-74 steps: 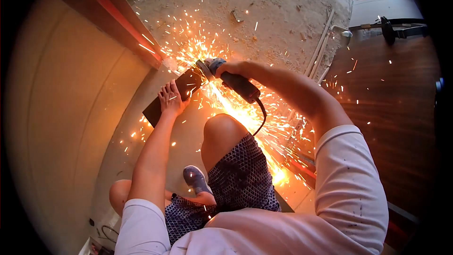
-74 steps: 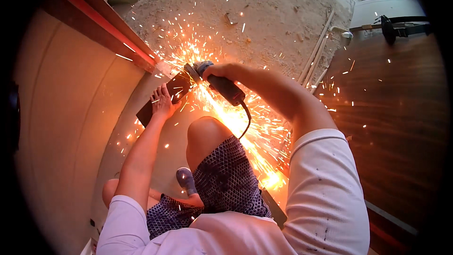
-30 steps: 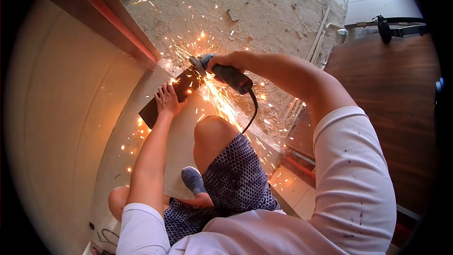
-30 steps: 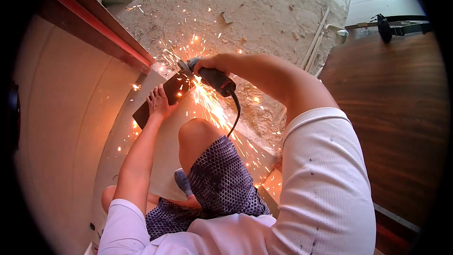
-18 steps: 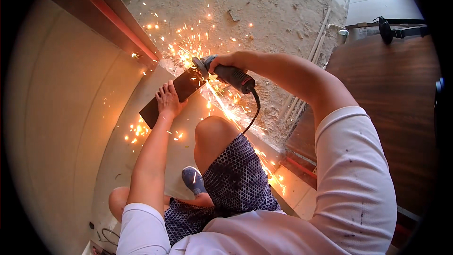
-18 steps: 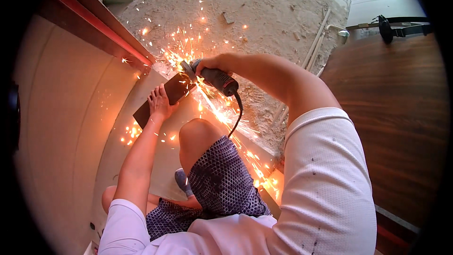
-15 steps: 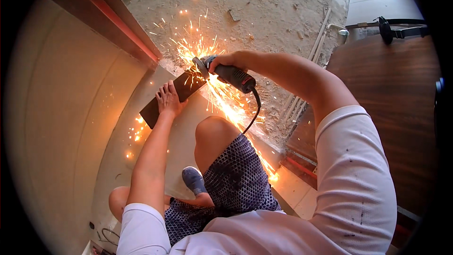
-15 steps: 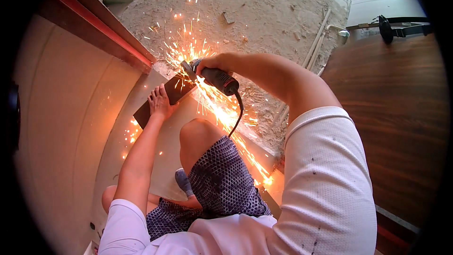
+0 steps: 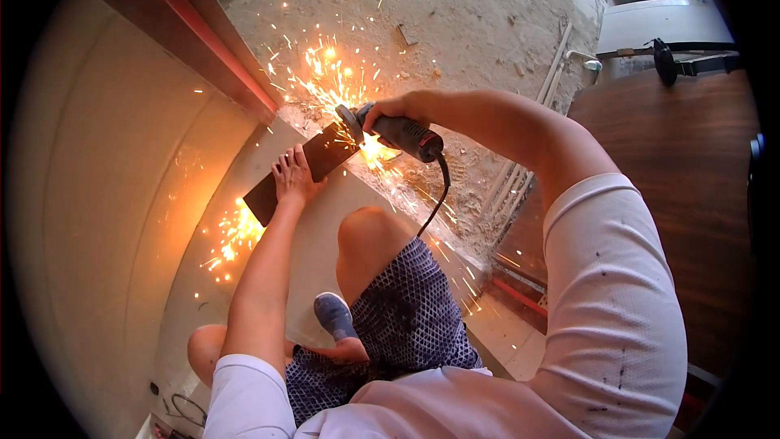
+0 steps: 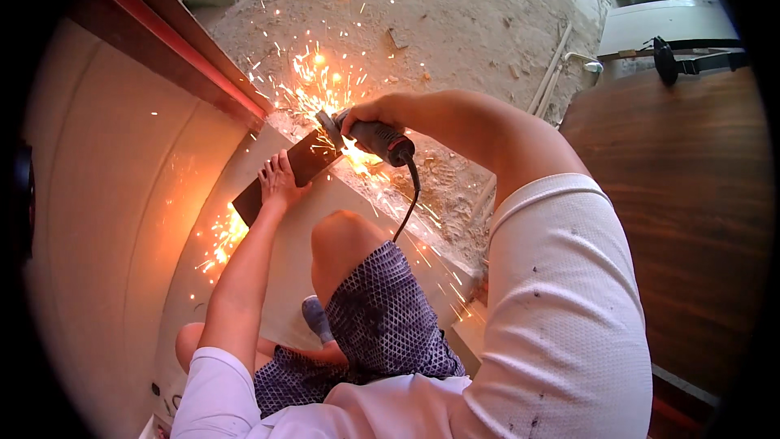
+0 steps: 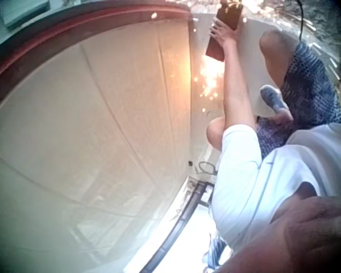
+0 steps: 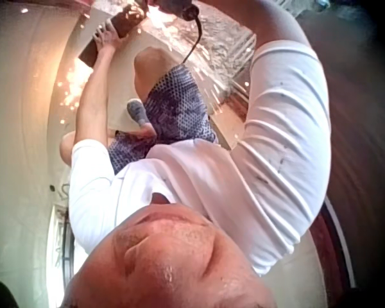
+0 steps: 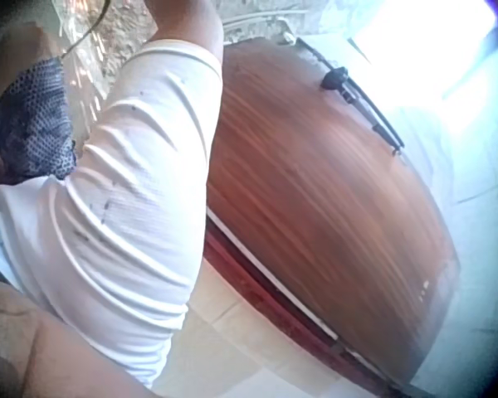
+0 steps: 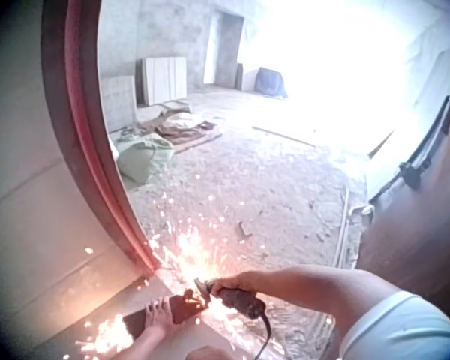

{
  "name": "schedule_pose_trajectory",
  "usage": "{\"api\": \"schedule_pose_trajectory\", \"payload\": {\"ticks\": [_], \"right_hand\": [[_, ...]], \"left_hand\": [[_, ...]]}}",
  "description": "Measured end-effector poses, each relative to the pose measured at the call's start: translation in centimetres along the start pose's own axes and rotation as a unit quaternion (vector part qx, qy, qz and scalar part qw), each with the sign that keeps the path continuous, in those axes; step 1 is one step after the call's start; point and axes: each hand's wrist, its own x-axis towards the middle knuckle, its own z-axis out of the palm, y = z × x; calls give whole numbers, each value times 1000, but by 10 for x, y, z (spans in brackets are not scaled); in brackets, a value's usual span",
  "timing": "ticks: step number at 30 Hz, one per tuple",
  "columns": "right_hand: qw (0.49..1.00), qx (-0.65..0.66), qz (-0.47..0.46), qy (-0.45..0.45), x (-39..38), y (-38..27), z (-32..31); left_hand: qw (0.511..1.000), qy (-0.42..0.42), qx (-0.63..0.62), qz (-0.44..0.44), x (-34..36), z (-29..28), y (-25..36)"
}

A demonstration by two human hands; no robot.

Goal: The person cuts a metal beam with an angle grinder, then positions the beam against a wall and marks it with a pen while another person holds it.

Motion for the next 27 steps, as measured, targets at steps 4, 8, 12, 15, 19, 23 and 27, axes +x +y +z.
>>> {"api": "schedule_pose_trajectory", "payload": {"ticks": [4, 8, 12, 15, 19, 23, 27], "right_hand": [[999, -22, -27, -5, -2, 3, -2], [999, -20, -31, 12, -7, 1, 2], [998, -4, -67, 0, -18, 8, -1], [981, -9, -192, -14, -30, 35, 2], [960, 87, -266, 21, -43, 75, -6], [944, 135, -296, 56, -32, 112, -18], [941, 122, -305, 83, -5, 139, -19]], "left_hand": [[1000, -5, -1, -10, -2, -1, 5], [1000, -9, -18, -2, -2, -2, 2], [1000, 0, -20, 3, 1, -4, 8], [999, 40, -33, 15, -8, -6, -2], [1000, 23, -13, 11, -2, -6, -4], [999, -33, -21, 4, 9, -3, 0], [998, 50, 39, -15, 7, 22, -8]]}}
